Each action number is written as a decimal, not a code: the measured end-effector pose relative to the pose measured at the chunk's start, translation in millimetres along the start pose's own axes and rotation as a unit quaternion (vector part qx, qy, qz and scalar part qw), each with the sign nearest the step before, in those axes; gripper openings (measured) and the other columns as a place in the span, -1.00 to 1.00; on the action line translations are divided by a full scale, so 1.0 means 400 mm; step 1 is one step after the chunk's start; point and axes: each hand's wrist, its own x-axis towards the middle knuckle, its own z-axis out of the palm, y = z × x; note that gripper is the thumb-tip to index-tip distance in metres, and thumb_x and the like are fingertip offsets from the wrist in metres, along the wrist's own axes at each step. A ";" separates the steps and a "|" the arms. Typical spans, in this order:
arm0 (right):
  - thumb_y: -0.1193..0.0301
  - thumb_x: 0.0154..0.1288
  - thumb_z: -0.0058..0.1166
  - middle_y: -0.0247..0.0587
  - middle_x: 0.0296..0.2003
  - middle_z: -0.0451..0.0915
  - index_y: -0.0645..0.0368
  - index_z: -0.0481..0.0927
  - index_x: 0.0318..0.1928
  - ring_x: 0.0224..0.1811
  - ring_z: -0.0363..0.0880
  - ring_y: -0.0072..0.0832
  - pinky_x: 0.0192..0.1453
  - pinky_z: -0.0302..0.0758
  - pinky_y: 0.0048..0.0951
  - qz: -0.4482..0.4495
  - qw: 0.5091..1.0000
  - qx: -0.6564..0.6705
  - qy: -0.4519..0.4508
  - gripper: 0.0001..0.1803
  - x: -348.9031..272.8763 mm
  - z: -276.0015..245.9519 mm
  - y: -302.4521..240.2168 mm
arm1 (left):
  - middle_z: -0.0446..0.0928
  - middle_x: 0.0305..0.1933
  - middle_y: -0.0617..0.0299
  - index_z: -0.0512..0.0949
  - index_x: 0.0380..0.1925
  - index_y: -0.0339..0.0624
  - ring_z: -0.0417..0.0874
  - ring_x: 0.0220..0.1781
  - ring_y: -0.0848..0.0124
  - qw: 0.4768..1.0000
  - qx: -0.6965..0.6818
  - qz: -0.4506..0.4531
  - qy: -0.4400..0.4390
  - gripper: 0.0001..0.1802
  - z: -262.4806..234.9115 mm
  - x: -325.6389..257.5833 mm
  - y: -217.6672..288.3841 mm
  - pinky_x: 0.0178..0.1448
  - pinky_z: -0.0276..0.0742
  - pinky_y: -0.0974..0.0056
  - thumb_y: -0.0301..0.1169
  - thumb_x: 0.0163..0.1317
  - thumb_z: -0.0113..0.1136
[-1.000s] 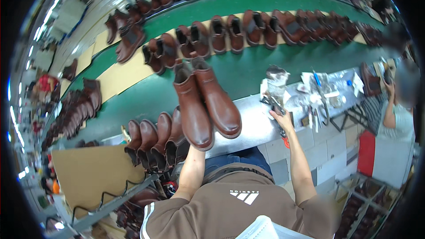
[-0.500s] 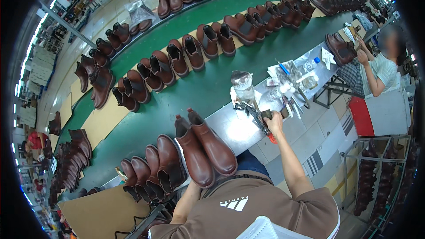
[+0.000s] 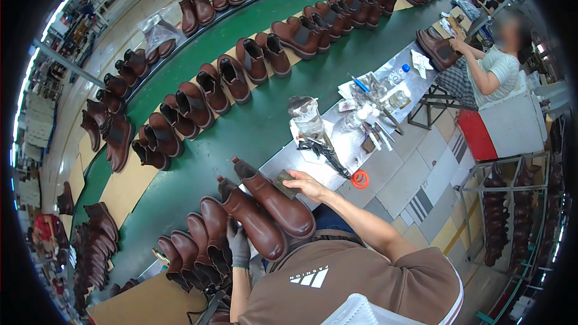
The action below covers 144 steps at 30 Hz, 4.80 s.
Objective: Inspecting, cleaning, and spraying finish on brown leather boots on a factory production line.
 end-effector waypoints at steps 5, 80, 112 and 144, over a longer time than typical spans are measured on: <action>0.32 0.29 0.05 -0.39 -0.17 0.53 0.22 0.47 -0.02 -0.13 0.43 -0.65 -0.02 0.37 -0.56 -0.007 0.999 -0.033 0.023 -0.68 0.007 -0.012 0.022 | 0.30 0.24 0.04 0.22 0.21 -0.32 0.34 0.28 0.26 0.956 0.061 0.283 0.054 -0.46 0.121 0.048 0.178 0.30 0.28 0.28 -0.65 0.16 -0.14; 0.46 -0.08 0.05 -0.28 -0.45 0.38 0.06 0.59 -0.32 -0.32 0.40 -0.35 -0.30 0.26 -0.32 -0.285 0.517 -0.797 0.128 -0.78 -0.109 0.111 -0.214 | 0.57 -0.15 -0.09 0.52 -0.11 -0.24 0.56 -0.10 0.02 0.682 0.496 0.149 -0.516 -0.59 0.362 0.335 0.307 0.03 0.43 0.13 -0.16 0.21 -0.01; 0.56 0.10 0.07 0.13 0.03 0.46 0.34 0.43 0.06 0.13 0.40 -0.14 0.13 0.36 -0.23 -0.190 0.663 -0.595 0.412 -0.55 -0.091 -0.280 -0.108 | 0.56 -0.10 0.13 0.47 0.00 -0.38 0.51 -0.06 0.43 0.784 0.385 0.014 -0.487 -0.52 0.271 0.345 0.344 0.10 0.39 0.36 -0.19 0.24 0.17; 0.50 -0.03 0.36 -0.01 -0.39 0.64 0.44 0.55 -0.07 -0.45 0.60 -0.44 -0.32 0.47 -0.53 -0.165 0.825 -0.537 0.061 -0.52 -0.346 0.125 -0.340 | 0.55 -0.09 0.20 0.45 0.02 -0.41 0.46 -0.07 0.51 0.818 0.267 -0.002 -0.510 -0.60 0.251 0.413 0.312 0.10 0.38 0.38 -0.32 0.30 0.09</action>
